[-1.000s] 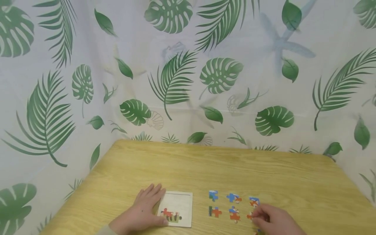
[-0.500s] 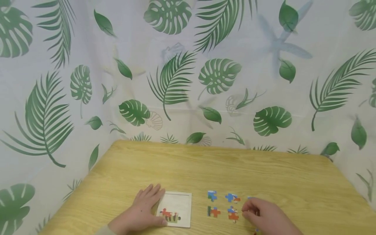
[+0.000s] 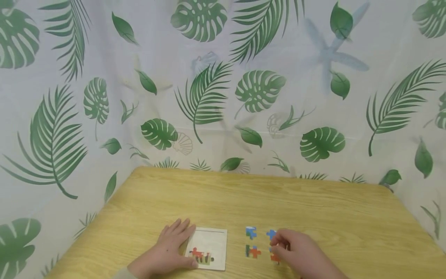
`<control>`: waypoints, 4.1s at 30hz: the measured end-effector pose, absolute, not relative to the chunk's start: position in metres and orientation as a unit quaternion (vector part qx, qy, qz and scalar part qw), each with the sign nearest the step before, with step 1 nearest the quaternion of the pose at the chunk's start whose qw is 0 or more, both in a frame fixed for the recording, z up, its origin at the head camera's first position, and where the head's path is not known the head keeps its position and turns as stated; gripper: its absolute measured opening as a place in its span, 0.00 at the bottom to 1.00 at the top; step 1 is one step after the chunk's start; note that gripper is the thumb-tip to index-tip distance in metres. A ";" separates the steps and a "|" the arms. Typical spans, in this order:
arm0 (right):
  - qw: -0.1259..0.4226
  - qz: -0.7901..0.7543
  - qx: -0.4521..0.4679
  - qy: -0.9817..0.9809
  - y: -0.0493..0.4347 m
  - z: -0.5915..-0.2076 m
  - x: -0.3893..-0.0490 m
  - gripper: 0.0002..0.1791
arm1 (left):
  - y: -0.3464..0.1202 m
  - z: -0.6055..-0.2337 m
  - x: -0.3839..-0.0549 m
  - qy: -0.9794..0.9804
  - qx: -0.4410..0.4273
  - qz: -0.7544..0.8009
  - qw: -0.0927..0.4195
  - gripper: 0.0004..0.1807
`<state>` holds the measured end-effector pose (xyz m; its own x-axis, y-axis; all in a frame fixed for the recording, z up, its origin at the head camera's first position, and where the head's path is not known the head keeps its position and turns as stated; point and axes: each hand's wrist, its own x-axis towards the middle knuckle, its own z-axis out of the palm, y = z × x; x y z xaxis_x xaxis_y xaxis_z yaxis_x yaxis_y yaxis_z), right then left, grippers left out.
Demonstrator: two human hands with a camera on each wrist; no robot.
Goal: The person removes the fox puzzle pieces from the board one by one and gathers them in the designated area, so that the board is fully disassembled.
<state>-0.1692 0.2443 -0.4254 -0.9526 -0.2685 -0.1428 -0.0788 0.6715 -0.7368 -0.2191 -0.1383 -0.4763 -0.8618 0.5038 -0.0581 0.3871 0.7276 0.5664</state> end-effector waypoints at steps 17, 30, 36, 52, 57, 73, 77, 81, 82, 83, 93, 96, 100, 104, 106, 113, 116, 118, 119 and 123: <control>0.080 -0.389 -0.145 0.907 0.198 -0.425 -0.179 0.05 | -0.141 -0.476 -0.221 0.917 0.246 0.295 0.109 0.55; 0.070 -0.392 -0.172 0.901 0.170 -0.424 -0.189 0.04 | -0.143 -0.475 -0.220 0.913 0.254 0.300 0.106 0.54; 0.079 -0.401 -0.189 0.893 0.162 -0.427 -0.192 0.04 | -0.142 -0.477 -0.222 0.914 0.253 0.298 0.107 0.54; 0.089 -0.400 -0.195 0.891 0.135 -0.437 -0.194 0.05 | -0.142 -0.475 -0.221 0.916 0.254 0.291 0.105 0.54; 0.089 -0.398 -0.201 0.891 0.129 -0.440 -0.195 0.05 | -0.141 -0.476 -0.221 0.918 0.246 0.290 0.112 0.54; 0.104 -0.409 -0.215 0.881 0.117 -0.445 -0.198 0.06 | -0.141 -0.477 -0.222 0.916 0.247 0.295 0.112 0.53; 0.104 -0.410 -0.219 0.879 0.113 -0.447 -0.197 0.06 | -0.141 -0.477 -0.222 0.914 0.250 0.298 0.111 0.53; 0.109 -0.411 -0.222 0.877 0.109 -0.449 -0.196 0.06 | -0.142 -0.477 -0.222 0.914 0.250 0.300 0.114 0.53; 0.110 -0.412 -0.222 0.877 0.108 -0.450 -0.196 0.06 | -0.142 -0.477 -0.222 0.914 0.250 0.299 0.115 0.53; 0.112 -0.411 -0.222 0.877 0.107 -0.450 -0.195 0.06 | -0.142 -0.477 -0.222 0.914 0.249 0.299 0.116 0.53; 0.130 -0.389 -0.200 0.890 0.102 -0.459 -0.195 0.07 | -0.141 -0.475 -0.222 0.915 0.246 0.298 0.120 0.53; 0.132 -0.390 -0.197 0.890 0.102 -0.461 -0.195 0.08 | -0.142 -0.476 -0.222 0.915 0.248 0.296 0.119 0.53; 0.133 -0.390 -0.197 0.890 0.101 -0.461 -0.195 0.08 | -0.142 -0.478 -0.223 0.914 0.247 0.298 0.123 0.53; 0.136 -0.384 -0.194 0.892 0.100 -0.463 -0.195 0.08 | -0.142 -0.478 -0.223 0.914 0.244 0.298 0.126 0.53; 0.137 -0.379 -0.192 0.895 0.100 -0.464 -0.196 0.08 | -0.141 -0.478 -0.223 0.914 0.244 0.297 0.126 0.53; 0.122 -0.372 -0.209 0.896 0.102 -0.467 -0.196 0.07 | -0.142 -0.478 -0.224 0.912 0.245 0.302 0.126 0.53; 0.120 -0.369 -0.206 0.898 0.101 -0.468 -0.195 0.07 | -0.142 -0.477 -0.223 0.912 0.246 0.303 0.126 0.53; 0.119 -0.365 -0.203 0.901 0.101 -0.467 -0.194 0.06 | -0.142 -0.477 -0.223 0.912 0.246 0.302 0.125 0.53; 0.118 -0.366 -0.204 0.900 0.101 -0.467 -0.194 0.06 | -0.142 -0.476 -0.223 0.912 0.247 0.302 0.124 0.53; 0.113 -0.369 -0.207 0.899 0.101 -0.467 -0.194 0.04 | -0.141 -0.476 -0.223 0.913 0.247 0.302 0.122 0.53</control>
<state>-0.1941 0.1008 -0.4670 -0.8888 -0.4555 -0.0502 -0.2886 0.6415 -0.7107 -0.2228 -0.1410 -0.4755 -0.8483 0.5243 -0.0740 0.3770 0.6962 0.6109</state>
